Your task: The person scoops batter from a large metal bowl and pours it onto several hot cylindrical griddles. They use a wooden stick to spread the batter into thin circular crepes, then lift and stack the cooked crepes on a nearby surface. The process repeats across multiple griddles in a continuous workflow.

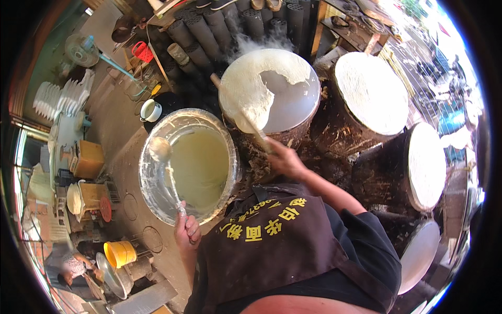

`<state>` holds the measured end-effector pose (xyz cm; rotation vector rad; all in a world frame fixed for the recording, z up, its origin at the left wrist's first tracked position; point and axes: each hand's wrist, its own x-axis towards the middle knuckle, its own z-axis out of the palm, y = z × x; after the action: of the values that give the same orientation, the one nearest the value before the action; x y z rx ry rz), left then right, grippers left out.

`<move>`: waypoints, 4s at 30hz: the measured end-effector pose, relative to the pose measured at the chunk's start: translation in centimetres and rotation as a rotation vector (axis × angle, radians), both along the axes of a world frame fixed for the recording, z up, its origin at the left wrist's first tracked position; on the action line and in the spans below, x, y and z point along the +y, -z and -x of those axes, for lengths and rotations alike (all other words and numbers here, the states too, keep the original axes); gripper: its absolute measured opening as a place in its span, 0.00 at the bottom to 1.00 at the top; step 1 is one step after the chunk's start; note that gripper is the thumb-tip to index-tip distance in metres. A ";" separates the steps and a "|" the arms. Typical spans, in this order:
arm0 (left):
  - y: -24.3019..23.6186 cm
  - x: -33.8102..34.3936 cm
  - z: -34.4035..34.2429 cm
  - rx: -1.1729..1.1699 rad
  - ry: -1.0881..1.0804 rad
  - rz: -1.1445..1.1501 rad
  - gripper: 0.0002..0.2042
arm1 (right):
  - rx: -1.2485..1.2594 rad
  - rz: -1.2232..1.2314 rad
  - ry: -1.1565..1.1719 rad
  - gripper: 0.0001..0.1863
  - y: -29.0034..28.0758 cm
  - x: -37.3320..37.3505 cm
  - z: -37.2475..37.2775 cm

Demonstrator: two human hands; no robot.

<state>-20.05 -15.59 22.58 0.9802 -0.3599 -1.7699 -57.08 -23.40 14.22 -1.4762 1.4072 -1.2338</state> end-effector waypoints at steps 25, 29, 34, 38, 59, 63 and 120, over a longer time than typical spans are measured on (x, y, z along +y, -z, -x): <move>-1.3 -1.0 -6.6 0.395 0.212 -0.049 0.22 | 0.511 0.208 0.202 0.21 8.8 1.6 1.8; -1.2 -0.4 -5.3 0.388 0.176 -0.064 0.23 | 0.320 -0.012 0.260 0.19 4.0 6.0 3.8; -1.8 -0.2 -2.8 0.387 0.148 -0.093 0.22 | 0.314 -0.126 0.250 0.16 1.2 3.3 11.2; -2.3 -0.6 -1.0 0.404 0.147 -0.115 0.22 | 0.394 -0.040 0.333 0.16 2.4 -1.5 14.2; -6.7 -0.2 5.3 0.232 0.027 -0.068 0.24 | 0.705 -0.105 0.297 0.22 2.7 -13.8 19.4; -5.9 0.4 4.9 0.261 -0.018 -0.105 0.23 | 0.384 0.041 0.278 0.25 1.7 -3.4 13.2; -0.9 -20.7 23.9 -1.022 0.538 0.296 0.18 | -0.311 -0.303 0.464 0.31 1.3 4.6 8.5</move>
<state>-43.91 -36.27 23.46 1.6063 -1.5970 -1.4439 -65.62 -18.79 12.89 -0.7374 1.6793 -1.3773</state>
